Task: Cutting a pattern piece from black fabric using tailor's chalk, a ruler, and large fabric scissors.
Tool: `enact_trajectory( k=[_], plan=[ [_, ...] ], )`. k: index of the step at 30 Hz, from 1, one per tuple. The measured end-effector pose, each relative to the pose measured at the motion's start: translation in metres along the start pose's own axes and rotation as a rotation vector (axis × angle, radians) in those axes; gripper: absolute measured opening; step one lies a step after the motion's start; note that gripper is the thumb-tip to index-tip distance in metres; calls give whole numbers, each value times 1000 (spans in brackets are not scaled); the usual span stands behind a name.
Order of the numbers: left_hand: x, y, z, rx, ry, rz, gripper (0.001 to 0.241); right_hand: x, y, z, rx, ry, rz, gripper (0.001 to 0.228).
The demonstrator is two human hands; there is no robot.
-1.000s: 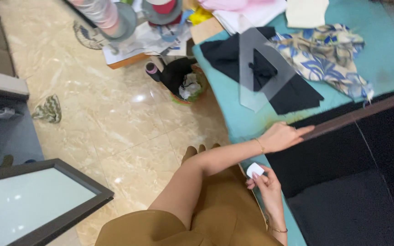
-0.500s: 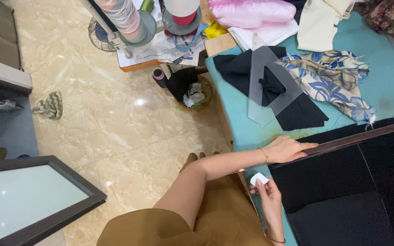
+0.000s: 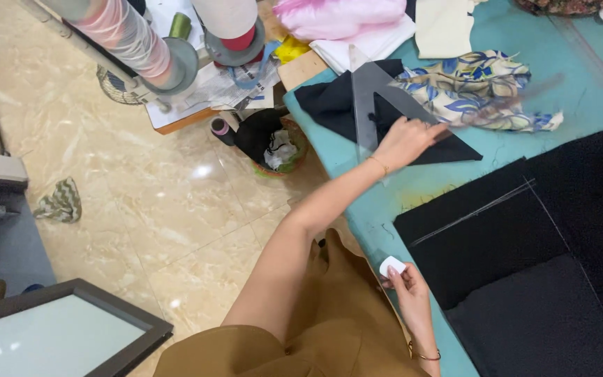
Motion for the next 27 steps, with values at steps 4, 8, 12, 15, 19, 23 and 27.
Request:
enact_trajectory(
  k=[4, 8, 12, 15, 19, 23, 27],
  plan=[
    [4, 0, -1, 62, -127, 14, 47, 3, -5, 2, 30, -25, -6, 19],
    [5, -27, 15, 63, -86, 96, 50, 5, -4, 2, 4, -58, -33, 19],
    [-19, -68, 35, 1, 28, 88, 55, 10, -7, 5, 1, -51, -3, 20],
    [-51, -87, 49, 41, 113, 57, 60, 18, -15, 9, -23, -60, 18, 21],
    [-83, -86, 38, -4, 106, 83, 57, 14, 0, 3, -71, -67, -9, 21],
    [-87, -85, 39, -15, 104, 131, 54, 16, 3, 0, -79, -65, -7, 20],
    [-85, -88, 36, -17, 131, 136, 55, 17, 1, -1, -82, -63, 22, 20]
  ],
)
Point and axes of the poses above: each hand's wrist, its own x-axis towards the middle knuckle, its own z-axis out of the back of the hand, y = z × x, the point moved 3 cm from there along x, towards the middle knuckle, and after that the axes turned 14 degrees about -z, right-handed, at the moved point
